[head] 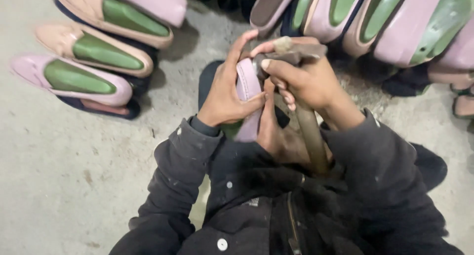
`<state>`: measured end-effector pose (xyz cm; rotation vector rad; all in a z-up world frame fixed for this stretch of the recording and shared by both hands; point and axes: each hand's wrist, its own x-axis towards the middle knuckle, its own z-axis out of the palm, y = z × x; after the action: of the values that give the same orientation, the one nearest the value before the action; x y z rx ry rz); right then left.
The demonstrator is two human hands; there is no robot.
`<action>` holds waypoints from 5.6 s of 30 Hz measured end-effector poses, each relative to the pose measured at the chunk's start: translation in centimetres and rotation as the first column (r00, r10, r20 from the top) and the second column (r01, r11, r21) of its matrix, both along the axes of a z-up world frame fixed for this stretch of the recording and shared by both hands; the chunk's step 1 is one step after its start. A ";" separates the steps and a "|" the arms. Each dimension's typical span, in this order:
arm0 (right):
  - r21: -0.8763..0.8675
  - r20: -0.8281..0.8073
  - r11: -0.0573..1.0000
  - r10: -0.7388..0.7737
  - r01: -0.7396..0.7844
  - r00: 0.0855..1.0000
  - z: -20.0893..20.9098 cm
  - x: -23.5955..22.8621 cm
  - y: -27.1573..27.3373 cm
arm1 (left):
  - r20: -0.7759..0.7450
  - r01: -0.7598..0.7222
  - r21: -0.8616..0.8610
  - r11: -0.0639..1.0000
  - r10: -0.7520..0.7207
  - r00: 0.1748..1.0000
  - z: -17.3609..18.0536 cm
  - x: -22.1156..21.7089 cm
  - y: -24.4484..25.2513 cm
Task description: The person sits on the floor and uses a hammer to tap the sole of a pink slip-on shoe, likely to attach or secure the sole. They repeat this process on multiple shoes, placing finished ones aside.
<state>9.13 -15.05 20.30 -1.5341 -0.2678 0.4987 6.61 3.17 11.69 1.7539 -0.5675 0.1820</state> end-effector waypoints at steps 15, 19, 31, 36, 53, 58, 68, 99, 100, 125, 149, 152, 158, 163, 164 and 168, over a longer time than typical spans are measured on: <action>-0.269 -0.043 0.961 -0.086 0.071 0.995 0.4 -10.8 -7.0 | 0.250 0.147 0.473 0.869 -0.292 0.923 -1.7 -8.4 -5.0; -0.273 -0.100 0.962 -0.044 0.015 0.994 -1.4 -13.8 -8.4 | 0.184 0.194 0.383 0.903 -0.280 0.942 -4.6 -10.1 -3.9; -0.136 -0.093 0.965 -0.237 0.224 0.967 -9.7 -14.4 -6.9 | 0.471 -0.282 0.410 0.867 0.064 0.880 -17.9 -14.2 -4.6; -0.248 -0.076 0.961 -0.142 0.119 0.987 -11.3 -11.7 -6.7 | 0.547 -0.321 0.335 0.886 0.095 0.832 -16.9 -13.8 -4.9; -0.435 0.047 0.895 0.130 -0.097 0.990 -14.6 -1.9 -1.6 | 0.506 -0.227 0.378 0.898 0.005 0.863 -14.5 -12.7 -3.9; -0.447 0.050 0.885 0.173 -0.133 0.984 -16.9 0.8 -0.9 | 0.487 -0.220 0.369 0.903 0.013 0.873 -14.4 -12.4 -3.8; -0.654 -0.102 0.617 0.503 -0.439 0.858 -15.3 6.6 1.9 | 0.410 -0.063 0.448 0.892 -0.142 0.901 -14.6 -12.4 -2.9; 0.484 -0.254 0.811 -0.228 0.327 0.940 -9.8 -4.8 1.8 | -0.080 -0.279 -0.246 0.928 0.267 0.960 -2.1 -2.7 1.8; 0.484 -0.257 0.810 -0.229 0.330 0.939 -9.7 -4.8 1.8 | -0.083 -0.278 -0.244 0.929 0.265 0.961 -2.1 -2.7 1.5; -0.359 0.490 0.929 0.107 0.089 0.865 1.1 -8.2 -8.4 | 0.072 0.011 -0.095 0.995 -0.005 0.997 2.5 -6.6 -5.0; -0.503 0.200 0.864 0.090 0.024 0.976 0.5 -13.5 -9.2 | 0.275 0.251 0.178 0.951 -0.293 0.916 0.7 -10.0 -5.3; -0.464 0.095 0.866 0.255 -0.184 0.962 0.7 -11.9 -9.3 | 0.286 0.260 0.204 0.944 -0.311 0.906 -0.2 -10.5 -5.1; -0.348 -0.124 0.883 0.290 -0.315 0.949 -1.4 -9.8 -10.0 | 0.260 0.233 0.158 0.959 -0.269 0.927 -0.4 -10.5 -5.1; 0.034 -0.311 0.996 -0.073 0.087 0.948 -2.7 -13.1 -8.6 | 0.184 0.236 0.073 0.969 -0.245 0.952 0.9 -10.2 -3.8; 0.014 -0.195 0.995 -0.097 0.102 0.976 -2.2 -13.2 -8.2 | 0.190 0.224 0.035 0.974 -0.227 0.955 1.1 -10.1 -3.7; -0.236 0.115 0.952 -0.172 0.195 0.978 -2.3 -13.6 -7.2 | 0.132 0.088 -0.066 0.994 -0.079 0.988 2.2 -8.8 -2.6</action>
<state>-4.44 -22.24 17.98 -1.8076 -0.1352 0.3210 -2.20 0.53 13.84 1.6533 -0.7185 0.2552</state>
